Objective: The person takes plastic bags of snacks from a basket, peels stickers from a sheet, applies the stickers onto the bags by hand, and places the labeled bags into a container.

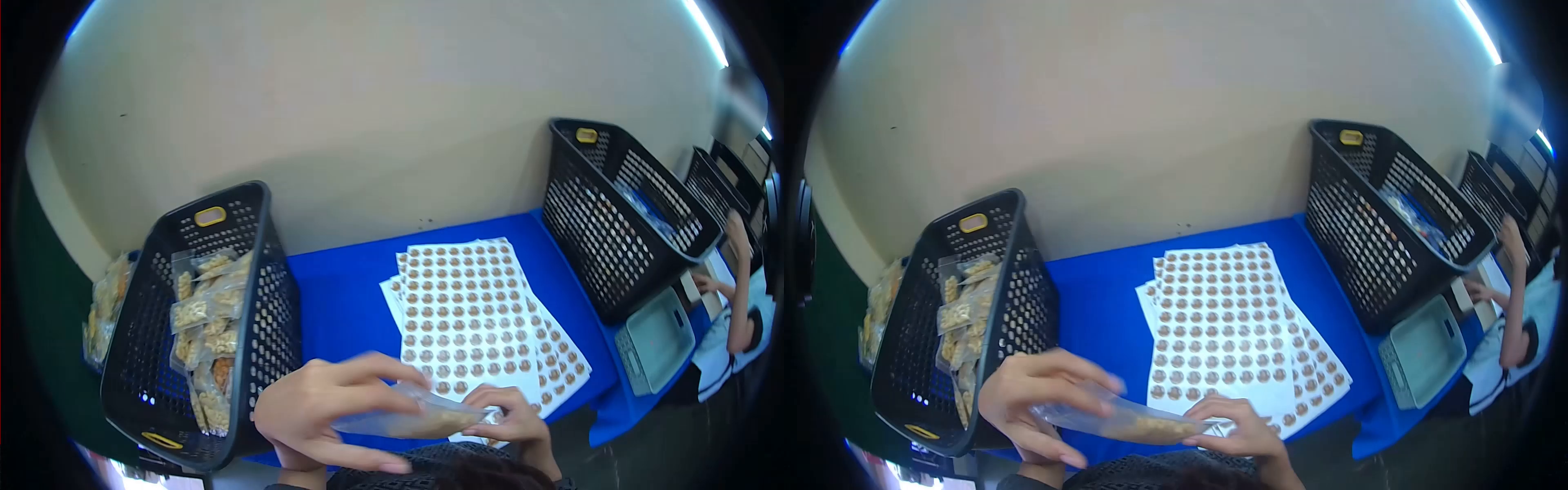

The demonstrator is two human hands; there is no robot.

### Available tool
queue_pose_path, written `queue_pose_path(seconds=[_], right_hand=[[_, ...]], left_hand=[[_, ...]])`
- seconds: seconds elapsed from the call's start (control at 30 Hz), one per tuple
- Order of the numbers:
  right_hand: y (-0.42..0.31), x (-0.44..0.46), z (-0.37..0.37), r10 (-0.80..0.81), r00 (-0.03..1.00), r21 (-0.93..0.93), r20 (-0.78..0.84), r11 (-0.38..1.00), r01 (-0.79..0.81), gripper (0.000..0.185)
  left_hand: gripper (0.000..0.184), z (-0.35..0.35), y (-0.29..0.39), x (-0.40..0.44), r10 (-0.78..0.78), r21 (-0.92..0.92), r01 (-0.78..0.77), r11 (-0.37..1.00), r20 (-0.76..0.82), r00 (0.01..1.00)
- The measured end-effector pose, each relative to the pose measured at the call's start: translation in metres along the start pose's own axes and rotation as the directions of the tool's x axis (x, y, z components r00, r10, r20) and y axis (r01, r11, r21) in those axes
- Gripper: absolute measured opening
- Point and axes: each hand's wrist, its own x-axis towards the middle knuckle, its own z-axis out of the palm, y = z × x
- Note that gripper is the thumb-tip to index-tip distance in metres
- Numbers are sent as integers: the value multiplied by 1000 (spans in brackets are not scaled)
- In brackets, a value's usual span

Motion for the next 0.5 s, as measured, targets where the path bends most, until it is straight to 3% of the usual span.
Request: queue_pose_path(seconds=[0.03,0.07,0.1,0.17,0.23,0.3,0.4,0.43,0.47,0.5], right_hand=[[6,-6,6,104,994,30,20,994,-105,23],[16,-13,12,178,984,128,24,975,-180,24],[27,-18,18,247,969,226,32,942,-247,24],[41,-22,29,299,954,308,-8,909,-282,24],[46,-19,40,344,938,391,-48,870,-299,25],[45,-9,46,415,910,453,-2,811,-369,24],[59,-2,62,386,922,512,20,788,-341,26],[66,-4,62,395,919,519,15,782,-344,26],[74,-5,61,358,932,377,52,857,-350,27],[78,-5,61,325,940,225,101,913,-339,28]], left_hand=[[56,7,-12,-8,47,-46,-54,997,-129,991],[85,24,-31,-35,-20,-210,-39,977,-272,962],[106,36,-51,-48,-23,-406,-153,901,-396,918],[116,67,-68,-66,-263,-613,-289,735,-651,712],[121,96,-85,-87,-394,-710,-259,655,-614,684],[125,125,-92,-104,-560,-789,-90,608,-506,656],[109,160,-99,-107,-569,-768,-62,637,-523,634],[91,164,-97,-108,-656,-766,52,641,-511,555],[73,167,-96,-111,-729,-758,164,631,-507,461],[73,169,-97,-113,-734,-761,167,627,-506,453]])
